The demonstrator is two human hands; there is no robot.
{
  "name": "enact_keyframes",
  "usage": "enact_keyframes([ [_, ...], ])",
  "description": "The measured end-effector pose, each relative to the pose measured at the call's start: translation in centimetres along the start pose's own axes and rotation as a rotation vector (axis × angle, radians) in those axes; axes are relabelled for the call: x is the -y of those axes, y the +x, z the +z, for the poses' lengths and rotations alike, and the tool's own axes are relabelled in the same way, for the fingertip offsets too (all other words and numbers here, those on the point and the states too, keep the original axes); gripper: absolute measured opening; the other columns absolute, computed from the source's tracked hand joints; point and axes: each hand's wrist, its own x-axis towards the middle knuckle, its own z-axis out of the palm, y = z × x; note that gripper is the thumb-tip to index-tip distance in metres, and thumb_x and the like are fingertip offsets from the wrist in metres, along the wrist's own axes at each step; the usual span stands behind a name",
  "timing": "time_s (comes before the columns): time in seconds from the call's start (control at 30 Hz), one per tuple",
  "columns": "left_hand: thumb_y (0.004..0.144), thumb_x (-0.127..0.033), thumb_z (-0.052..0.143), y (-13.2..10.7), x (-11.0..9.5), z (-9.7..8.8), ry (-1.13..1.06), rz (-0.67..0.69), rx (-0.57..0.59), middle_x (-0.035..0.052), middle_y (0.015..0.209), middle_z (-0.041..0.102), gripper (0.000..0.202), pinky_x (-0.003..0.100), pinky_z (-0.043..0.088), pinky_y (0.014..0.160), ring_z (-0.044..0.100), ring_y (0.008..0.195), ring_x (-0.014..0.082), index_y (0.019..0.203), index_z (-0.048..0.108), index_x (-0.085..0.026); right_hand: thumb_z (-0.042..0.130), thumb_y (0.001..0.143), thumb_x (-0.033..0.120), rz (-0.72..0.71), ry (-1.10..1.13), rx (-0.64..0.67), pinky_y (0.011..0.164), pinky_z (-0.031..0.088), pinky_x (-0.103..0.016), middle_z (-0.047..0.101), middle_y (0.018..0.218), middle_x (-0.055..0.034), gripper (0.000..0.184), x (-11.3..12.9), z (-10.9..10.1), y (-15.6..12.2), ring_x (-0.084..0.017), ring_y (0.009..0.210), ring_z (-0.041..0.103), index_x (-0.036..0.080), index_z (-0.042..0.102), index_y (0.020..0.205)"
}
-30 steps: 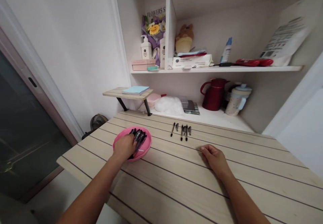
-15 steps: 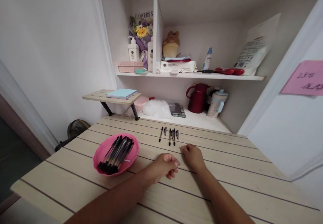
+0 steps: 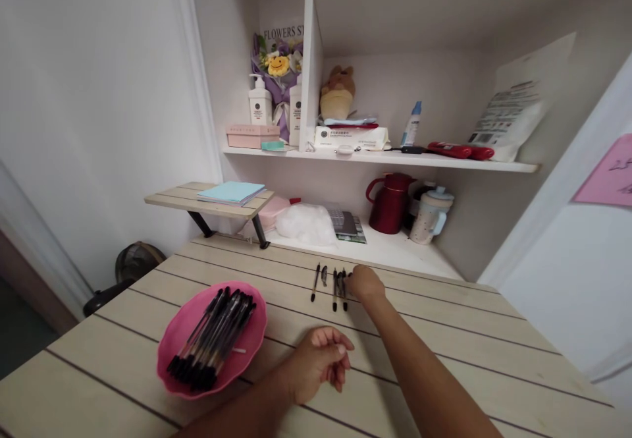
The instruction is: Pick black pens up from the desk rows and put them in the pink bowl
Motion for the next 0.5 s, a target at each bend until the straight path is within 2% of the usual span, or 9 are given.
enact_keyframes([
  [0.2, 0.062, -0.031, 0.064, -0.1, -0.2, 0.2, -0.019, 0.003, -0.004, -0.0013, 0.057, 0.055, 0.029, 0.021, 0.036, 0.042, 0.048, 0.04, 0.0074, 0.082, 0.054, -0.013, 0.053, 0.068, 0.03, -0.008, -0.058, 0.091, 0.064, 0.043, -0.034, 0.068, 0.086, -0.0192, 0.026, 0.8, 1.2, -3.7, -0.029, 0.081, 0.063, 0.012, 0.066, 0.081],
  [0.37, 0.065, -0.031, 0.061, -0.2, -0.1, 0.5, 0.009, 0.066, -0.027, -0.0012, 0.058, 0.055, 0.025, 0.021, 0.035, 0.043, 0.046, 0.04, 0.0067, 0.081, 0.055, -0.013, 0.046, 0.075, 0.031, 0.007, -0.05, 0.087, 0.064, 0.041, -0.03, 0.068, 0.084, -0.0176, 0.026, 0.9, 0.8, -4.7, -0.026, 0.082, 0.063, 0.013, 0.064, 0.08],
  [0.43, 0.067, -0.032, 0.061, -0.1, -0.2, 0.6, 0.023, 0.169, -0.139, -0.0005, 0.06, 0.056, 0.025, 0.02, 0.034, 0.044, 0.046, 0.042, 0.0064, 0.081, 0.055, -0.013, 0.04, 0.079, 0.032, 0.004, -0.024, 0.064, 0.061, 0.04, -0.029, 0.068, 0.08, -0.0155, 0.028, 0.9, 0.5, -5.6, -0.024, 0.077, 0.063, 0.015, 0.062, 0.076],
  [0.5, 0.067, -0.034, 0.062, 0.1, -0.5, 0.7, -0.003, 0.308, -0.327, 0.0021, 0.07, 0.059, 0.027, 0.021, 0.038, 0.051, 0.052, 0.053, 0.0087, 0.085, 0.056, -0.014, 0.036, 0.081, 0.033, -0.06, 0.073, 0.035, 0.058, 0.038, -0.027, 0.067, 0.074, -0.0111, 0.029, 1.0, 0.4, -7.4, -0.02, 0.069, 0.062, 0.018, 0.059, 0.071],
])
